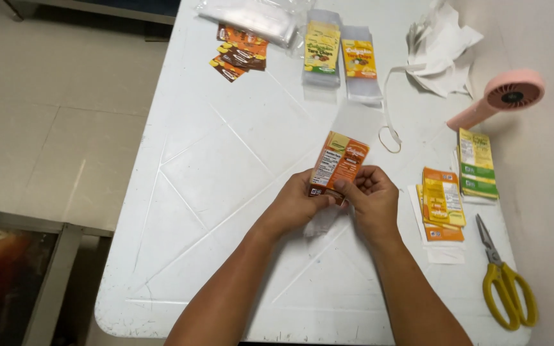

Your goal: The person places printed labels into clear plastic bags on a white table. They then gather a stack of small snack packets and arrange them on the table, organizing the items for packaging.

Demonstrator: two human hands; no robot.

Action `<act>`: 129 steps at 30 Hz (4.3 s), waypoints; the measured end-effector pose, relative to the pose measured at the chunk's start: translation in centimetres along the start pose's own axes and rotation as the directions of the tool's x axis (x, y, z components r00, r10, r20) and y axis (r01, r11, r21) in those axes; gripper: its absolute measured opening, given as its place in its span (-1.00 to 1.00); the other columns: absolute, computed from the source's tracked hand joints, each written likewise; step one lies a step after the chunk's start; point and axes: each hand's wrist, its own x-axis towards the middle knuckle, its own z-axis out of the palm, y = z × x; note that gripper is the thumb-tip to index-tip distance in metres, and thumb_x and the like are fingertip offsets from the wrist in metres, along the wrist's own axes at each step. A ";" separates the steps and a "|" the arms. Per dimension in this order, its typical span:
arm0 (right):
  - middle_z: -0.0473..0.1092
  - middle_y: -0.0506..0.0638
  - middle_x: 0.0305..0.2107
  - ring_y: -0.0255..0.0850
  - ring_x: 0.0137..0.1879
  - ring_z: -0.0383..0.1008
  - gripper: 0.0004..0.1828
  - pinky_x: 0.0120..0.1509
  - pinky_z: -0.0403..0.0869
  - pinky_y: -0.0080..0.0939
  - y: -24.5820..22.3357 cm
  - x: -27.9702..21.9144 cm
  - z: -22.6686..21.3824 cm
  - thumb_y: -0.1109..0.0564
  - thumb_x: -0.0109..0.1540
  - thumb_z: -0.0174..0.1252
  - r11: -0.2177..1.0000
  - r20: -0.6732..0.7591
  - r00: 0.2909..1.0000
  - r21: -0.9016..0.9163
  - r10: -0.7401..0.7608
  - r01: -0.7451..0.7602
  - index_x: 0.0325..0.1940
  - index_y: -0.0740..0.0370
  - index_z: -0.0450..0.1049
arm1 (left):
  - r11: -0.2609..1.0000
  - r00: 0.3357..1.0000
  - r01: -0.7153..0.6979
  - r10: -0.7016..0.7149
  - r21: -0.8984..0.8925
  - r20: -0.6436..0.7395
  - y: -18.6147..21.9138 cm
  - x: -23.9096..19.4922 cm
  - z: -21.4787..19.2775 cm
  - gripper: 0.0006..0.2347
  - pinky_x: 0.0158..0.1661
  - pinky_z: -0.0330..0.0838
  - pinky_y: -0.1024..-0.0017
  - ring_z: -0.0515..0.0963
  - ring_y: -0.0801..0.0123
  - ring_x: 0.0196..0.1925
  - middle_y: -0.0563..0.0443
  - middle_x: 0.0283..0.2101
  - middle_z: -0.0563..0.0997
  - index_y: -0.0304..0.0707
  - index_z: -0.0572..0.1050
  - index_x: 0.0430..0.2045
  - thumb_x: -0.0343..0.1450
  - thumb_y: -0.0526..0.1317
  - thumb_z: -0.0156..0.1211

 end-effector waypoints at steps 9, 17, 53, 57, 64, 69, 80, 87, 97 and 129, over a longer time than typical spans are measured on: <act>0.48 -0.02 -0.49 -0.36 -0.35 0.47 -0.68 -0.19 0.50 -0.39 -0.4 0.8 -0.9 0.21 0.24 0.37 0.996 0.016 0.997 0.051 0.070 -0.070 -0.08 0.25 0.33 | 0.984 0.990 0.088 -0.104 -0.153 -0.100 0.6 0.5 -0.5 -0.77 0.03 0.54 0.31 0.68 0.26 -0.14 -0.12 -0.24 0.69 -0.40 0.59 -0.08 0.41 -0.31 0.28; 0.52 -0.01 -0.45 -0.41 -0.33 0.50 -0.68 -0.12 0.53 -0.42 -2.1 0.5 -0.6 0.18 0.19 0.43 0.996 0.022 0.996 0.035 0.087 -0.088 -0.08 0.24 0.46 | 0.995 0.981 0.095 -0.089 0.028 -0.172 0.7 0.5 -0.3 -0.69 -0.01 0.58 0.31 0.71 0.20 -0.14 -0.18 -0.22 0.71 -0.40 0.58 -0.09 0.30 -0.37 0.44; 0.54 0.02 -0.38 -0.31 -0.32 0.57 -0.63 -0.12 0.64 -0.29 -3.7 -0.5 0.2 0.23 0.20 0.37 0.971 0.119 0.978 0.150 0.170 -0.187 0.04 0.27 0.41 | 0.999 0.999 -0.046 0.046 -0.004 -0.025 0.1 0.0 -0.9 -0.69 0.07 0.53 0.32 0.55 0.42 -0.05 0.05 -0.19 0.53 -0.35 0.41 0.07 0.44 -0.33 0.26; 0.52 0.01 -0.45 -0.29 -0.40 0.58 -0.62 -0.22 0.65 -0.28 -2.9 -0.8 0.4 0.25 0.18 0.36 0.956 0.180 0.961 0.169 0.211 -0.241 0.03 0.25 0.40 | 0.994 0.932 -0.108 0.090 -0.032 -0.350 -2.1 1.9 -4.9 -0.71 -0.17 0.60 0.45 0.59 0.42 -0.20 -0.04 -0.16 0.62 -0.25 0.46 0.03 0.50 -0.09 0.19; 0.57 0.15 -0.09 -0.11 -0.10 0.57 -0.41 0.06 0.56 -0.16 -1.4 -3.2 2.3 -0.03 0.11 0.47 0.913 0.156 0.979 -0.403 0.131 -0.058 0.14 0.19 0.47 | 0.923 0.448 -0.350 0.015 -0.160 -0.894 -0.4 1.1 -12.8 -0.85 -0.26 0.53 0.69 0.57 0.53 -0.26 0.06 -0.22 0.66 -0.16 0.49 -0.22 0.53 -0.10 0.11; 0.59 0.02 -0.17 -0.28 -0.16 0.49 -0.58 0.02 0.48 -0.31 -1.2 -1.7 2.0 0.09 0.17 0.37 0.907 0.099 0.986 -0.414 0.130 -0.078 0.08 0.22 0.50 | 0.846 0.370 -0.465 -0.083 -0.262 -0.925 0.6 1.0 -13.9 -0.89 -0.29 0.54 0.59 0.57 0.47 -0.31 -0.02 -0.24 0.64 -0.21 0.48 -0.28 0.50 -0.18 0.14; 0.59 -0.13 -0.34 -0.33 -0.31 0.42 -0.78 -0.07 0.43 -0.31 -2.0 6.6 4.9 0.03 0.20 0.29 0.758 0.166 0.979 -0.652 0.115 0.021 -0.11 0.12 0.65 | 0.846 0.544 -0.387 -0.111 -0.366 -0.832 1.3 2.7 -12.2 -0.86 -0.26 0.50 0.51 0.53 0.45 -0.36 -0.06 -0.27 0.65 -0.28 0.51 -0.34 0.46 -0.18 0.18; 0.49 0.10 -0.03 0.02 -0.03 0.40 -0.62 0.13 0.36 0.02 0.4 23.7 12.5 0.01 0.30 0.22 0.383 0.535 0.785 -0.686 -0.312 0.619 0.13 0.22 0.51 | 0.823 0.602 -0.352 -0.166 -0.446 -0.781 1.0 3.2 -12.5 -0.86 -0.30 0.46 0.49 0.51 0.40 -0.40 -0.09 -0.29 0.65 -0.29 0.51 -0.35 0.45 -0.19 0.19; 0.38 0.29 -0.08 0.39 -0.16 0.46 -0.70 -0.24 0.44 0.38 0.4 36.3 18.1 0.06 0.29 0.11 0.013 0.609 0.785 -0.789 -0.112 0.614 -0.01 0.32 0.36 | 0.855 0.667 -0.203 -0.237 -0.478 -0.707 2.6 3.1 -12.3 -0.87 -0.26 0.49 0.49 0.53 0.41 -0.38 -0.13 -0.29 0.69 -0.31 0.54 -0.38 0.42 -0.21 0.23; 0.38 0.05 -0.46 -0.06 -0.32 0.32 -0.65 -0.22 0.25 -0.01 -4.5 28.8 22.9 -0.01 0.30 0.20 0.359 0.635 0.749 -0.754 0.187 0.550 -0.48 0.19 0.34 | 0.839 0.690 -0.204 -0.242 -0.504 -0.682 1.9 3.3 -12.1 -0.88 -0.29 0.48 0.49 0.53 0.38 -0.39 -0.15 -0.30 0.68 -0.33 0.54 -0.39 0.42 -0.24 0.24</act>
